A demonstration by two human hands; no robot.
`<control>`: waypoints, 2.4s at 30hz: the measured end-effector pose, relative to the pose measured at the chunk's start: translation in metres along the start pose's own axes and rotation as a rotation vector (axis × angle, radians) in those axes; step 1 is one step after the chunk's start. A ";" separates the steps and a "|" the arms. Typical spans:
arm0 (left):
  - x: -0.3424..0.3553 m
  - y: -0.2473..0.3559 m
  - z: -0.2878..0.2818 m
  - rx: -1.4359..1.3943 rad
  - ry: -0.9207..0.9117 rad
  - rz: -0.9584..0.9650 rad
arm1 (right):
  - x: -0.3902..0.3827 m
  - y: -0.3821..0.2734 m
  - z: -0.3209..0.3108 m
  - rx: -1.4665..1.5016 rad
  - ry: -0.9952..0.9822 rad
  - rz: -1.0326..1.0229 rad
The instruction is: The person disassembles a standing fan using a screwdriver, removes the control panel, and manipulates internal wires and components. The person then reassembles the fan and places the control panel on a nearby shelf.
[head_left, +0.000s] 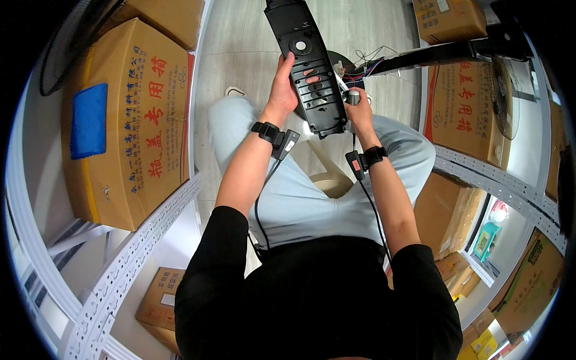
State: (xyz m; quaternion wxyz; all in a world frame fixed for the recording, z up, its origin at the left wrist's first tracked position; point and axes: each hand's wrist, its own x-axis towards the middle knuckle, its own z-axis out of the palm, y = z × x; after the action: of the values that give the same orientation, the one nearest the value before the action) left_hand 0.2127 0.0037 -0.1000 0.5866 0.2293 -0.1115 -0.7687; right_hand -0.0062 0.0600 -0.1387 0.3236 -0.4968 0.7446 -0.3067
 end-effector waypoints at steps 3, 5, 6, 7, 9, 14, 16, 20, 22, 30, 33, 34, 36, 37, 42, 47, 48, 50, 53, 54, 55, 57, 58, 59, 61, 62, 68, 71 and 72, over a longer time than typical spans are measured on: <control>-0.001 0.001 0.005 -0.001 0.000 0.002 | 0.001 0.001 -0.003 0.033 -0.036 0.072; -0.003 0.000 0.007 -0.002 0.000 0.012 | -0.003 0.003 -0.010 0.092 -0.114 0.141; -0.002 0.000 0.000 0.005 0.001 0.027 | -0.003 0.001 -0.011 0.126 -0.157 0.165; -0.003 0.003 -0.004 0.019 -0.004 0.042 | -0.004 0.001 -0.013 0.182 -0.137 0.181; -0.009 0.003 0.005 0.007 0.084 0.035 | -0.008 0.001 -0.024 0.301 -0.114 0.205; -0.029 0.027 0.019 -0.035 0.165 0.080 | -0.019 -0.028 -0.083 0.633 -0.016 0.201; -0.046 0.050 0.024 0.005 0.139 0.141 | -0.029 -0.041 -0.108 0.826 0.021 0.176; -0.089 0.097 0.023 -0.015 0.129 0.121 | -0.044 -0.031 -0.148 1.265 0.009 0.146; -0.113 0.125 0.041 0.033 0.274 0.162 | -0.048 -0.022 -0.160 1.460 0.028 0.164; -0.172 0.251 -0.032 0.163 0.649 0.408 | -0.076 -0.020 -0.173 1.333 0.113 0.335; -0.170 0.291 -0.052 0.111 0.700 0.514 | -0.081 -0.007 -0.180 1.399 0.112 0.251; -0.184 0.318 -0.074 0.088 0.681 0.588 | -0.082 -0.008 -0.173 1.429 0.098 0.258; -0.190 0.343 -0.090 0.162 0.611 0.709 | -0.080 0.001 -0.170 1.460 0.117 0.255; -0.183 0.347 -0.091 0.162 0.602 0.763 | -0.075 0.007 -0.169 1.463 0.143 0.250; -0.199 0.372 -0.135 1.201 0.579 0.896 | -0.074 0.014 -0.170 1.486 0.178 0.217; -0.203 0.402 -0.153 1.745 0.623 0.988 | -0.083 -0.003 -0.182 1.570 0.194 0.256; -0.209 0.414 -0.154 1.723 0.644 0.969 | -0.082 -0.005 -0.182 1.585 0.192 0.265; -0.219 0.424 -0.151 1.625 0.747 0.892 | -0.082 -0.003 -0.183 1.605 0.200 0.271; -0.176 0.382 -0.103 0.661 1.130 0.726 | -0.085 0.007 -0.191 1.620 0.268 0.249; -0.182 0.383 -0.093 0.735 1.180 0.718 | -0.086 0.007 -0.192 1.609 0.262 0.232; -0.187 0.385 -0.084 0.808 1.229 0.708 | -0.086 0.006 -0.192 1.618 0.264 0.238; -0.174 0.361 -0.053 1.212 1.510 0.831 | -0.086 0.009 -0.194 1.625 0.280 0.246; -0.176 0.361 -0.043 1.393 1.451 0.850 | -0.085 0.010 -0.193 1.650 0.277 0.256; -0.175 0.359 -0.033 1.573 1.381 0.863 | -0.084 0.012 -0.193 1.674 0.276 0.267; -0.166 0.347 -0.012 1.769 1.239 1.071 | -0.081 0.010 -0.187 1.719 0.253 0.287; -0.153 0.330 0.010 1.821 1.014 1.153 | -0.081 0.013 -0.188 1.733 0.258 0.290; -0.070 0.232 0.141 1.550 0.159 0.897 | -0.073 0.031 -0.168 1.909 0.141 0.278; -0.041 0.160 0.222 1.481 -0.058 0.656 | -0.075 0.041 -0.156 1.999 0.090 0.267; -0.031 0.140 0.244 1.480 -0.154 0.588 | -0.078 0.044 -0.153 2.020 0.083 0.263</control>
State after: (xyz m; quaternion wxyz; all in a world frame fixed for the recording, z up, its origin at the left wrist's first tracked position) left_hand 0.2204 -0.0308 0.1806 0.4515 0.4666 -0.6885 -0.3230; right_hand -0.1272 0.1676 -0.0674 0.5968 0.1052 0.1970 -0.7707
